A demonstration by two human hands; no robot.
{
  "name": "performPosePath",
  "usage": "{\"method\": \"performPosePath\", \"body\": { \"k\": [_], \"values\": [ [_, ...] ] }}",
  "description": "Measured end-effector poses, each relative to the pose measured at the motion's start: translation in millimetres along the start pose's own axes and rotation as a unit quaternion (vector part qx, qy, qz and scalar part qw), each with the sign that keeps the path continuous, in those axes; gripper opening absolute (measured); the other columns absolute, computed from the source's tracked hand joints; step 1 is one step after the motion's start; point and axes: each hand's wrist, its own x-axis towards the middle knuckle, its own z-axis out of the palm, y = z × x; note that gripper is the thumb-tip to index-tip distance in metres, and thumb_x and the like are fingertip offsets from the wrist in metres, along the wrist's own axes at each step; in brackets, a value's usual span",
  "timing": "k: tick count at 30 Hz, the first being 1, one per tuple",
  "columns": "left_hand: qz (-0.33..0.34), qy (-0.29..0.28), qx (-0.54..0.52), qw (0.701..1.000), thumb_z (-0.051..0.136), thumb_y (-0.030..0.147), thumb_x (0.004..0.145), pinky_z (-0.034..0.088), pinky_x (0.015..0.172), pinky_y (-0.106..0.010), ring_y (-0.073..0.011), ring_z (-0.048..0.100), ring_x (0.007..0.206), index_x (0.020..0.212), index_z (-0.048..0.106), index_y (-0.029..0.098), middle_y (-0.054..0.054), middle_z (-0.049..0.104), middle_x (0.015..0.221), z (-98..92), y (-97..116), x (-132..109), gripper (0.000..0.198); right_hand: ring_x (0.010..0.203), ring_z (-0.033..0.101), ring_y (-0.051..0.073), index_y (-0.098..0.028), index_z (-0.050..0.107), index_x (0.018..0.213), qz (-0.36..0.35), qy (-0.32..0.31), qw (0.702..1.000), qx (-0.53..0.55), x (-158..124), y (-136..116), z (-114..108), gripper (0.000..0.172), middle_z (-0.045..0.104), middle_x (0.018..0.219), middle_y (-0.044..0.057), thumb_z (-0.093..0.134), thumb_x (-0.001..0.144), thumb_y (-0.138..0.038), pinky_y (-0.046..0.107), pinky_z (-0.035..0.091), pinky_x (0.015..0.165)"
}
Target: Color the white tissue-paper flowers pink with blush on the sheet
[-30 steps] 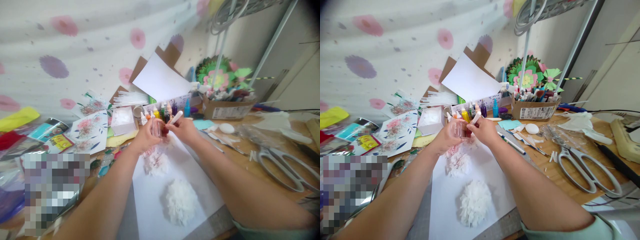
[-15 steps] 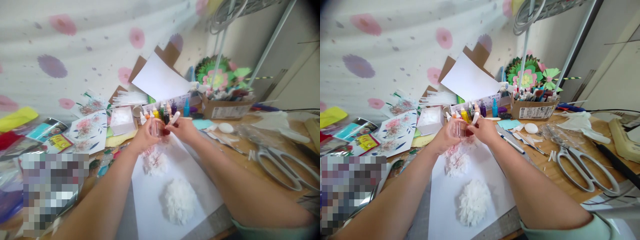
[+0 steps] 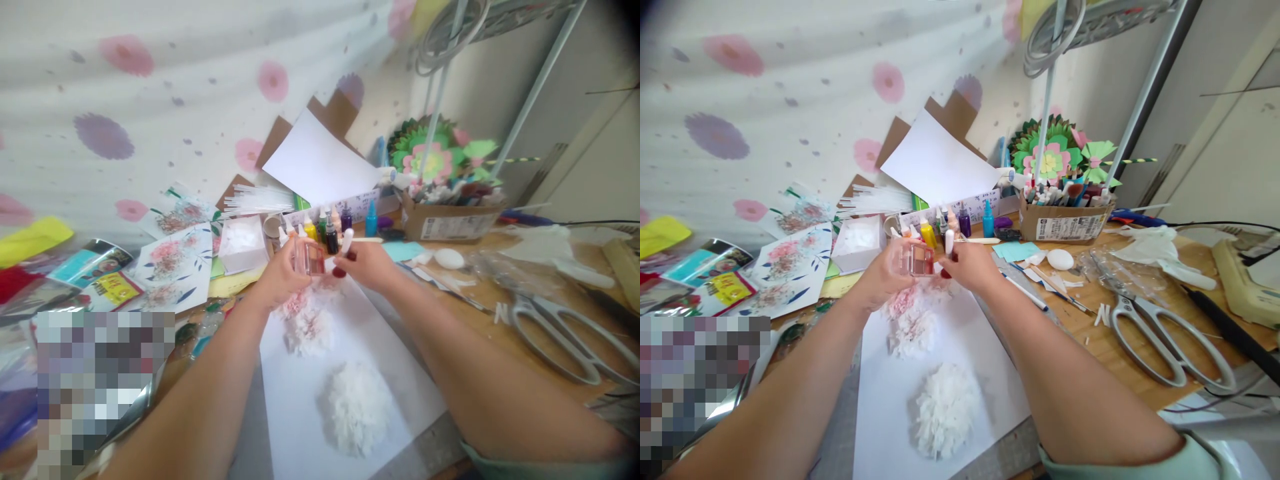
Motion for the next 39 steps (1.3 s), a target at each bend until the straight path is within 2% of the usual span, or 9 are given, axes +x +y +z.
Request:
{"method": "performPosePath", "body": {
  "k": [3, 9, 15, 19, 24, 28, 32, 36, 39],
  "values": [
    [-0.004, -0.021, -0.027, 0.999, 0.068, 0.009, 0.061, 0.050, 0.087, -0.039, -0.0234, 0.063, 0.101, 0.116, 0.051, 0.022, -0.006, 0.061, 0.114, -6.7, 0, 0, 0.060, 0.065, 0.060, 0.016, -0.018, 0.070, 0.076, 0.031, 0.037, 0.998, 0.033, 1, 3, -4, 0.017, 0.070, 0.073, 0.003, 0.060, 0.078, -0.031, 0.024, 0.037, 0.056],
    [-0.017, -0.040, -0.056, 0.997, 0.067, 0.007, 0.060, 0.051, 0.085, -0.039, -0.0256, 0.062, 0.105, 0.117, 0.049, 0.022, -0.006, 0.061, 0.115, -11.5, 2, -1, 0.062, 0.061, 0.059, 0.016, -0.019, 0.068, 0.064, -0.024, -0.068, 0.997, -0.002, -2, 1, 6, 0.007, 0.067, 0.064, 0.002, 0.063, 0.069, -0.020, 0.024, 0.036, 0.054],
    [-0.016, -0.078, -0.120, 0.990, 0.075, 0.013, 0.061, 0.050, 0.090, -0.045, -0.0278, 0.063, 0.105, 0.116, 0.051, 0.020, -0.010, 0.063, 0.114, -9.0, 10, -3, 0.061, 0.070, 0.063, 0.015, -0.019, 0.070, 0.084, -0.001, 0.048, 0.983, 0.175, 0, -2, 6, 0.015, 0.071, 0.077, 0.002, 0.059, 0.078, -0.027, 0.024, 0.044, 0.062],
    [-0.017, -0.097, -0.121, 0.988, 0.077, 0.017, 0.063, 0.049, 0.092, -0.048, -0.0294, 0.062, 0.108, 0.117, 0.052, 0.020, -0.011, 0.063, 0.114, -8.2, 11, -4, 0.059, 0.068, 0.062, 0.017, -0.018, 0.070, 0.078, 0.014, -0.010, 0.994, 0.108, -3, -8, 4, 0.012, 0.071, 0.075, 0.003, 0.062, 0.077, -0.027, 0.026, 0.042, 0.060],
    [0.001, -0.125, -0.147, 0.981, 0.077, 0.021, 0.066, 0.050, 0.092, -0.048, -0.0295, 0.062, 0.108, 0.117, 0.052, 0.022, -0.009, 0.065, 0.110, -7.7, 10, -5, 0.058, 0.073, 0.063, 0.017, -0.018, 0.070, 0.081, -0.004, 0.032, 0.986, 0.164, -5, -9, 1, 0.014, 0.071, 0.078, 0.003, 0.060, 0.079, -0.028, 0.025, 0.044, 0.065],
    [-0.011, -0.108, -0.128, 0.986, 0.079, 0.023, 0.064, 0.049, 0.094, -0.048, -0.0302, 0.062, 0.109, 0.117, 0.052, 0.022, -0.011, 0.063, 0.116, -8.6, 12, -5, 0.060, 0.067, 0.061, 0.017, -0.019, 0.071, 0.078, -0.012, -0.023, 0.996, 0.083, -7, -11, 1, 0.011, 0.069, 0.072, 0.003, 0.063, 0.076, -0.024, 0.025, 0.041, 0.060],
    [-0.018, -0.139, -0.165, 0.976, 0.076, 0.020, 0.067, 0.049, 0.094, -0.051, -0.0299, 0.064, 0.106, 0.117, 0.050, 0.023, -0.010, 0.063, 0.116, -9.0, 15, -5, 0.056, 0.073, 0.063, 0.016, -0.019, 0.071, 0.083, 0.000, 0.049, 0.992, 0.116, -5, -12, 1, 0.015, 0.071, 0.082, 0.003, 0.060, 0.080, -0.029, 0.025, 0.043, 0.065],
    [-0.016, -0.129, -0.130, 0.983, 0.076, 0.021, 0.067, 0.049, 0.094, -0.049, -0.0302, 0.062, 0.109, 0.117, 0.052, 0.023, -0.010, 0.062, 0.116, -9.6, 15, -6, 0.055, 0.068, 0.062, 0.018, -0.019, 0.071, 0.076, 0.001, -0.001, 0.998, 0.057, -3, -10, 3, 0.014, 0.070, 0.073, 0.004, 0.062, 0.078, -0.029, 0.026, 0.040, 0.059],
    [-0.010, -0.153, -0.141, 0.978, 0.074, 0.019, 0.069, 0.050, 0.093, -0.049, -0.0293, 0.062, 0.108, 0.119, 0.050, 0.023, -0.009, 0.061, 0.118, -9.7, 14, -6, 0.055, 0.071, 0.063, 0.017, -0.018, 0.070, 0.081, 0.005, 0.038, 0.994, 0.103, -3, -9, 4, 0.015, 0.071, 0.078, 0.004, 0.061, 0.080, -0.030, 0.025, 0.042, 0.062]
  ]
}}
